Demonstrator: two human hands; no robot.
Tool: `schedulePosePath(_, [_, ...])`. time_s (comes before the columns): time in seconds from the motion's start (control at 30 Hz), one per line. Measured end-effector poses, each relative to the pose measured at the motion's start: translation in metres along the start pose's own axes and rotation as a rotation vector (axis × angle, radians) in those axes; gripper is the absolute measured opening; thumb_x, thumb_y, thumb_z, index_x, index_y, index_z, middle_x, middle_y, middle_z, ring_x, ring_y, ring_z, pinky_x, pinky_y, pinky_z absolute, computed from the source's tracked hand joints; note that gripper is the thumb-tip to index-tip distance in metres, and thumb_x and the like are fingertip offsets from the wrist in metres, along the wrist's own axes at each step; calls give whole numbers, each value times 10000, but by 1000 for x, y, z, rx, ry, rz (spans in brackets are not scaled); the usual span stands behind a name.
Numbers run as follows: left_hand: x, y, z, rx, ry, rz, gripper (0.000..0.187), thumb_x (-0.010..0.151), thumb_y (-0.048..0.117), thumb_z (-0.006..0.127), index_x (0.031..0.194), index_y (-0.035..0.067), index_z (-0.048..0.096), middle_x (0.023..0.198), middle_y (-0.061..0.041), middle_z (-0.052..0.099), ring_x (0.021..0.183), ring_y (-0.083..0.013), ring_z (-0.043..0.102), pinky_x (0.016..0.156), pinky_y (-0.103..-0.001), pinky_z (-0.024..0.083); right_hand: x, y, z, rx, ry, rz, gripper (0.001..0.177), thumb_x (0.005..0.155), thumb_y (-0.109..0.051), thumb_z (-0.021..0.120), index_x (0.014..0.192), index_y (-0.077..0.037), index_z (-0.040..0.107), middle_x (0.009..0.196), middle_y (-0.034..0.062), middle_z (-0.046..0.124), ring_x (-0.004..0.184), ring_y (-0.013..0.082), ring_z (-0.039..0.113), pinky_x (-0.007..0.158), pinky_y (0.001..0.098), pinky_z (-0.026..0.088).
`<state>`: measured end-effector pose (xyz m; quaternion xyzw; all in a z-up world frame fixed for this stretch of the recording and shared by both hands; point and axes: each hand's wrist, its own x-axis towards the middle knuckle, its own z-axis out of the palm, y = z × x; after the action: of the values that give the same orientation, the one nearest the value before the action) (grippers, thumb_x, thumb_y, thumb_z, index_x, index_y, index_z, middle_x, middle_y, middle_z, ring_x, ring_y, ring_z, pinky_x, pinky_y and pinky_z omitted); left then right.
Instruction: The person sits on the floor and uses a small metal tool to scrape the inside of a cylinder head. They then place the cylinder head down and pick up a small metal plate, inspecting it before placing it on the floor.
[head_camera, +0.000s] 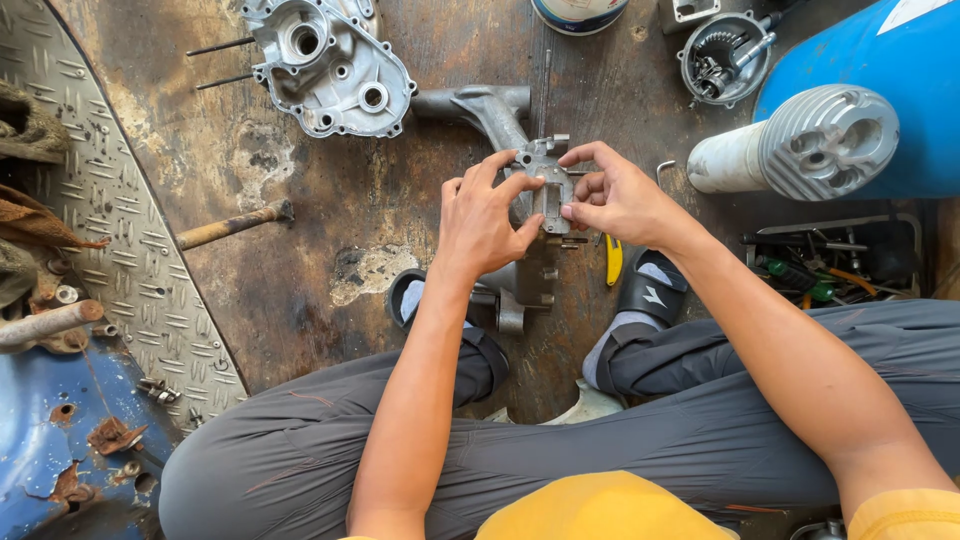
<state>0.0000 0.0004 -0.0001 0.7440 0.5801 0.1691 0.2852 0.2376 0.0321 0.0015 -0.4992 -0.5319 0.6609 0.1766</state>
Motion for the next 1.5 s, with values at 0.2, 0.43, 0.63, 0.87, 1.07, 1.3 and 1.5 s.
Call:
schedulePosePath(0.2, [0, 1, -1, 4, 17, 17, 423, 808, 390, 773, 1212, 313, 673, 1417, -42, 536, 1312, -309, 571, 1005, -521, 402, 0, 0, 1, 19, 23, -16, 593, 893, 40, 715, 1434, -51, 487, 823, 150, 641, 720, 215, 705, 689, 336, 612])
schedulePosePath(0.43, [-1, 0, 3, 17, 30, 24, 447, 818, 398, 765, 1245, 326, 651, 1419, -46, 540, 1311, -308, 575, 1003, -521, 404, 0, 1, -2, 6, 9, -9, 607, 892, 46, 710, 1447, -41, 481, 827, 159, 638, 722, 220, 703, 692, 351, 619])
schedulePosePath(0.63, [-1, 1, 5, 32, 43, 42, 444, 836, 401, 760, 1258, 326, 646, 1427, -56, 543, 1328, -306, 567, 1006, -522, 396, 0, -1, -5, -27, -2, -5, 628, 882, 46, 716, 1456, -45, 477, 827, 157, 646, 710, 212, 704, 678, 336, 602])
schedulePosePath(0.87, [-1, 1, 4, 35, 15, 45, 509, 850, 399, 746, 1336, 331, 612, 1449, -69, 533, 1339, -322, 551, 1028, -533, 394, 0, -4, -7, -46, 13, -20, 651, 892, 64, 683, 1488, -56, 451, 833, 170, 654, 696, 233, 703, 669, 351, 606])
schedulePosePath(1.07, [2, 9, -3, -17, 87, 15, 548, 832, 223, 709, 1371, 220, 611, 1448, -60, 594, 1275, -236, 592, 1027, -435, 393, -4, -31, -28, 17, 296, -227, 609, 912, 127, 531, 1490, 103, 341, 1065, 253, 649, 841, 240, 677, 653, 238, 545])
schedulePosePath(1.3, [4, 3, 2, -8, 76, 9, 571, 830, 225, 713, 1386, 212, 586, 1444, -55, 599, 1273, -232, 592, 1007, -426, 415, -2, -13, -26, 47, 365, -148, 528, 945, 69, 535, 1459, 44, 416, 978, 137, 636, 764, 151, 621, 657, 226, 510])
schedulePosePath(1.5, [4, -8, 13, 14, 30, 16, 589, 885, 327, 695, 1452, 288, 538, 1430, -33, 584, 1319, -282, 572, 1029, -490, 433, 4, 10, -28, -12, 396, -221, 538, 942, 57, 546, 1471, 0, 460, 811, 132, 589, 713, 227, 711, 611, 293, 605])
